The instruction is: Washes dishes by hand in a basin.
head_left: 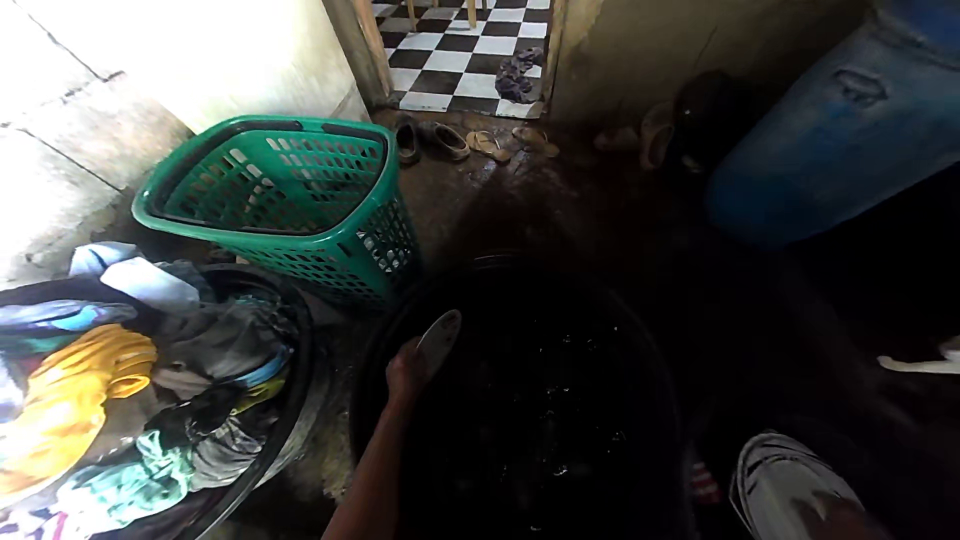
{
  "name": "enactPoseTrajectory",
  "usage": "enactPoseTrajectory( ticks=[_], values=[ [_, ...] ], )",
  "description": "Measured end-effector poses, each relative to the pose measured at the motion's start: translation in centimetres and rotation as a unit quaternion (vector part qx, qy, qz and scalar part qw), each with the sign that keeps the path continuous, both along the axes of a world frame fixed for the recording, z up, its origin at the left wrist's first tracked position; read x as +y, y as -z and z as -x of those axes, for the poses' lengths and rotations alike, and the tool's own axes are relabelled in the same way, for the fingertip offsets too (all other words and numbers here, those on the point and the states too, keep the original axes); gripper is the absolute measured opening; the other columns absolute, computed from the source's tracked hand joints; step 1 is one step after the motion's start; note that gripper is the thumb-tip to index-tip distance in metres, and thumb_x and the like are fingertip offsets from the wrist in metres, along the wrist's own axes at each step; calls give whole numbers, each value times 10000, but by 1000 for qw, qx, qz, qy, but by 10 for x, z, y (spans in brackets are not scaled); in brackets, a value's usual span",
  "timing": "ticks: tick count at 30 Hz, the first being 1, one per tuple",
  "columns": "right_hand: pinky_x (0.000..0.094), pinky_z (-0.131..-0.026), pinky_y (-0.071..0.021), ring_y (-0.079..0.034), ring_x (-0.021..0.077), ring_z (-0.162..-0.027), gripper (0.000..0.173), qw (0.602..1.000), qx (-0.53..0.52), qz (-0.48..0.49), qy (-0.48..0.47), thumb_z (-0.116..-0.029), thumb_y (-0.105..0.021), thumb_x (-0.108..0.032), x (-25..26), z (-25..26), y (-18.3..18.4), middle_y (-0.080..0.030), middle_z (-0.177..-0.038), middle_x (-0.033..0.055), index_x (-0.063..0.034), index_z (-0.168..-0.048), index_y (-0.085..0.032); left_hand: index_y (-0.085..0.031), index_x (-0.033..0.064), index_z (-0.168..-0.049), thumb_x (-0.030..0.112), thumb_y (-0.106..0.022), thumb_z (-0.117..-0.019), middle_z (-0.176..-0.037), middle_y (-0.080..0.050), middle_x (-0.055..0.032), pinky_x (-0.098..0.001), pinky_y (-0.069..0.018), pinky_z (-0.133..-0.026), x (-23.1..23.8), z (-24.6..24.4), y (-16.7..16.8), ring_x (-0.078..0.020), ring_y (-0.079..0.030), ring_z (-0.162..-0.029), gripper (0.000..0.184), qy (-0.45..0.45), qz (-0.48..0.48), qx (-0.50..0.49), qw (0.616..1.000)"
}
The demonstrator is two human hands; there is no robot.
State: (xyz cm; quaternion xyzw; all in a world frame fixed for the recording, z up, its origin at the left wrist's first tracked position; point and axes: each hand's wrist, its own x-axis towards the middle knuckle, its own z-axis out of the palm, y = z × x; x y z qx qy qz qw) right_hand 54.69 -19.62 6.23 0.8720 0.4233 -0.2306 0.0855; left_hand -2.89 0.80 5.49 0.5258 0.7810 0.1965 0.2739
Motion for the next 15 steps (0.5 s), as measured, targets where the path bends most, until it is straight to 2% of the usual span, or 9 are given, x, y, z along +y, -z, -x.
enactPoseTrajectory(
  ticks=[2, 4, 6, 8, 10, 12, 13, 15],
  values=[
    [751, -1081, -316, -476, 547, -1348, 471, 997, -12, -34, -67, -1053, -528, -275, 30, 6, -19, -524, -1429, 354, 44, -1397, -579, -595, -45, -1357, 95, -495, -1062, -1298, -640, -277, -555, -439, -1089, -2, 6, 1, -409, -612, -1239, 341, -24, -9, -41, 999],
    [718, -1042, -393, -552, 549, -1261, 414, 984, 5, -68, -163, -1046, -570, -212, 66, 33, -40, -580, -1354, 353, 54, -1360, -611, -579, -89, -1314, 108, -531, -1055, -1228, -642, -292, -510, -494, -1021, -9, 12, 20, -364, -648, -1141, 329, -79, 6, -137, 987],
    [682, -1052, -413, -567, 523, -1254, 391, 964, 45, -40, -261, -1054, -560, -180, 103, 82, -64, -591, -1353, 329, 48, -1368, -607, -542, -104, -1329, 115, -552, -1052, -1212, -631, -292, -480, -538, -954, -24, 12, 49, -334, -660, -1071, 353, -150, 40, -240, 958],
    [638, -1092, -394, -542, 470, -1314, 402, 929, 70, 34, -362, -1077, -510, -198, 129, 135, -73, -572, -1407, 288, 18, -1408, -580, -516, -98, -1359, 134, -547, -1061, -1233, -618, -297, -483, -538, -948, -45, 4, 77, -336, -653, -1073, 379, -201, 73, -300, 930],
    [618, -1121, -363, -506, 443, -1358, 400, 874, 90, 100, -466, -1086, -475, -199, 143, 182, -61, -553, -1438, 264, -5, -1423, -565, -516, -98, -1361, 150, -540, -1067, -1240, -616, -303, -493, -535, -950, -69, -7, 104, -346, -649, -1084, 385, -238, 90, -328, 910],
    [636, -1098, -374, -515, 453, -1339, 370, 830, 119, 127, -530, -1077, -489, -176, 155, 218, -33, -564, -1417, 265, -3, -1389, -589, -504, -87, -1379, 165, -526, -1076, -1255, -608, -301, -492, -530, -955, -89, -18, 120, -344, -642, -1095, 395, -255, 108, -351, 894],
    [637, -1097, -373, -511, 451, -1341, 371, 826, 137, 137, -530, -1079, -488, -177, 162, 235, -17, -558, -1422, 264, -4, -1391, -589, -498, -80, -1390, 162, -526, -1076, -1265, -604, -299, -492, -529, -957, -95, -24, 124, -344, -640, -1099, 397, -255, 121, -356, 891],
    [607, -1126, -369, -494, 419, -1374, 401, 852, 172, 146, -472, -1086, -475, -215, 174, 261, 16, -533, -1465, 243, -19, -1422, -570, -503, -80, -1387, 155, -539, -1071, -1270, -603, -301, -500, -520, -972, -99, -37, 125, -355, -635, -1118, 396, -241, 144, -353, 892]
  ],
)
